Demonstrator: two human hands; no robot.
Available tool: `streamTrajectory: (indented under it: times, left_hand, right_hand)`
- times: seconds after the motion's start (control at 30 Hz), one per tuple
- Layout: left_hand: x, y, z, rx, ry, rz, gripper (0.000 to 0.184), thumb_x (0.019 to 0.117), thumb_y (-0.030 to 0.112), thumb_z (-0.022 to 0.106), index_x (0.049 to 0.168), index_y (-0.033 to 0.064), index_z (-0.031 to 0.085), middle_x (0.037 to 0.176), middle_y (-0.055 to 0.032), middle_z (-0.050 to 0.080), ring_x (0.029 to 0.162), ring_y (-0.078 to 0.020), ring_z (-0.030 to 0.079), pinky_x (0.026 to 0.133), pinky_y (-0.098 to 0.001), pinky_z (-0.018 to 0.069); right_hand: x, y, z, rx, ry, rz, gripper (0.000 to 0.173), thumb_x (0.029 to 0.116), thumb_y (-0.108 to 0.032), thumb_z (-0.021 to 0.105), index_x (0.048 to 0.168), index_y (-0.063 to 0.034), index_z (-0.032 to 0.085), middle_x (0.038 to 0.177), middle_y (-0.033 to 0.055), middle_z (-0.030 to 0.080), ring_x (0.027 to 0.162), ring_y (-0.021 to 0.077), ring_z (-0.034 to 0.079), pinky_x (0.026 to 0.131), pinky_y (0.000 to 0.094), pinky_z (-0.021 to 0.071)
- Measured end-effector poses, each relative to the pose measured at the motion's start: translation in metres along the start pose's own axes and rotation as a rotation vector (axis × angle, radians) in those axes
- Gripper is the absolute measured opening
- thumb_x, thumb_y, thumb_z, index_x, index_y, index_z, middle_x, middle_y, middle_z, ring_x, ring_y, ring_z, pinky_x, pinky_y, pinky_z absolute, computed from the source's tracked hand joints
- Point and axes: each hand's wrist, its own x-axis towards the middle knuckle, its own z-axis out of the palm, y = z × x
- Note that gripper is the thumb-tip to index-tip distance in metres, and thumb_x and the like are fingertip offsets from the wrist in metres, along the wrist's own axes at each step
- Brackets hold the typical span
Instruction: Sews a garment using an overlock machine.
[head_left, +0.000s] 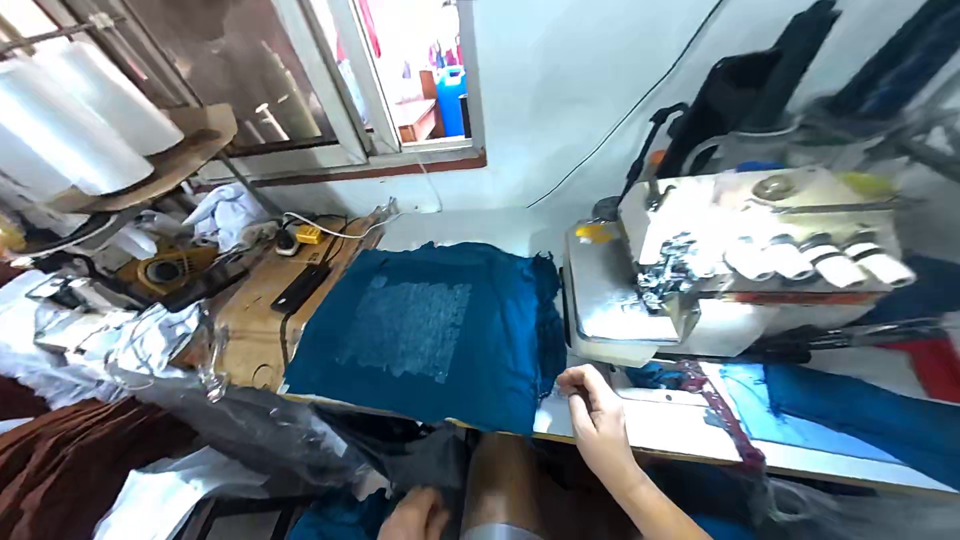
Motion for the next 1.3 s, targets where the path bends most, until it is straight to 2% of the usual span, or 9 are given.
streamTrajectory:
  times: [0.13, 0.23, 0.33, 0.43, 0.57, 0.73, 1.0, 1.13, 1.3]
  left_hand:
    - [0.087, 0.083, -0.005, -0.219, 0.292, 0.472, 0.015, 0.0971, 0.012, 0.063, 0.104, 0.0008, 0.071, 0.102, -0.0123, 0.068, 0.089, -0.0188, 0.068, 0.08, -0.0336, 0.0589]
    - [0.118, 0.125, 0.0, -0.133, 0.236, 0.353, 0.031, 0.0973, 0.028, 0.066, 0.111, 0.0006, 0.07, 0.11, -0.016, 0.065, 0.099, -0.0252, 0.065, 0.089, -0.0374, 0.0554]
    - [0.123, 0.147, 0.002, -0.025, 0.22, 0.205, 0.025, 0.0961, 0.019, 0.064, 0.11, -0.0011, 0.071, 0.111, -0.0202, 0.065, 0.107, -0.0333, 0.064, 0.096, -0.0448, 0.052]
    - [0.123, 0.143, 0.001, -0.086, 0.272, 0.211, 0.02, 0.0956, 0.011, 0.058, 0.105, 0.0007, 0.073, 0.102, -0.0147, 0.067, 0.097, -0.0259, 0.066, 0.088, -0.0403, 0.0548]
    - [0.124, 0.133, -0.008, -0.09, 0.217, 0.264, 0.023, 0.1027, 0.013, 0.049, 0.109, 0.0025, 0.069, 0.096, -0.0111, 0.071, 0.09, -0.0233, 0.069, 0.083, -0.0427, 0.0559]
    - [0.116, 0.137, -0.015, 0.007, 0.049, 0.219, 0.022, 0.1006, 0.011, 0.052, 0.114, -0.0009, 0.065, 0.099, -0.0147, 0.067, 0.09, -0.0257, 0.066, 0.086, -0.0414, 0.0542]
    - [0.109, 0.132, -0.011, 0.08, 0.332, 0.309, 0.022, 0.098, 0.006, 0.055, 0.11, -0.0017, 0.072, 0.104, -0.017, 0.071, 0.099, -0.0328, 0.07, 0.09, -0.0492, 0.0557]
    - [0.103, 0.11, -0.037, 0.031, 0.508, 0.518, 0.018, 0.0968, 0.015, 0.061, 0.092, 0.0053, 0.076, 0.086, -0.0053, 0.073, 0.079, -0.0167, 0.072, 0.074, -0.0357, 0.0599]
    - [0.063, 0.087, -0.086, 0.081, 0.023, 0.649, 0.018, 0.0953, 0.015, 0.066, 0.086, 0.0036, 0.076, 0.081, -0.0075, 0.073, 0.073, -0.02, 0.071, 0.07, -0.042, 0.0598]
  right_hand:
    - [0.002, 0.006, -0.006, 0.063, -0.123, 0.082, 0.028, 0.0942, -0.003, 0.045, 0.105, 0.0006, 0.071, 0.102, 0.01, 0.07, 0.096, 0.0149, 0.068, 0.088, 0.032, 0.0575]
    - [0.004, 0.0, -0.007, -0.045, -0.247, 0.052, 0.03, 0.0928, 0.001, 0.048, 0.104, -0.0039, 0.075, 0.112, 0.0115, 0.071, 0.107, 0.0226, 0.066, 0.094, 0.0382, 0.0547]
    - [0.003, -0.001, -0.004, -0.073, -0.226, 0.038, 0.034, 0.0918, 0.002, 0.05, 0.115, -0.0044, 0.074, 0.116, 0.0134, 0.07, 0.109, 0.0255, 0.066, 0.097, 0.0398, 0.0542]
    - [0.003, -0.003, -0.003, -0.069, -0.276, 0.022, 0.047, 0.095, -0.002, 0.049, 0.137, -0.0143, 0.066, 0.123, 0.0161, 0.065, 0.111, 0.0274, 0.064, 0.095, 0.042, 0.0551]
    - [0.007, -0.006, 0.001, -0.199, -0.352, -0.027, 0.043, 0.1019, -0.013, 0.049, 0.142, -0.0205, 0.063, 0.116, 0.0143, 0.068, 0.112, 0.0326, 0.063, 0.098, 0.0495, 0.0511]
    - [0.01, -0.01, 0.006, -0.209, -0.318, 0.046, 0.025, 0.101, -0.02, 0.056, 0.116, -0.0135, 0.074, 0.107, 0.0136, 0.07, 0.107, 0.0323, 0.066, 0.096, 0.0492, 0.0523]
    - [0.018, -0.025, 0.013, 0.0, -0.233, 0.227, 0.021, 0.1014, -0.02, 0.055, 0.104, -0.0081, 0.072, 0.103, 0.0105, 0.064, 0.098, 0.024, 0.064, 0.09, 0.0486, 0.0496]
    - [0.012, -0.038, 0.015, 0.007, -0.168, 0.129, 0.02, 0.1016, -0.019, 0.054, 0.1, -0.0077, 0.07, 0.095, 0.0071, 0.062, 0.093, 0.0211, 0.062, 0.085, 0.0438, 0.0483]
    - [-0.001, -0.059, 0.003, 0.038, -0.62, 0.023, 0.02, 0.0997, -0.017, 0.06, 0.1, -0.001, 0.072, 0.101, 0.018, 0.064, 0.103, 0.0356, 0.062, 0.091, 0.0552, 0.0491]
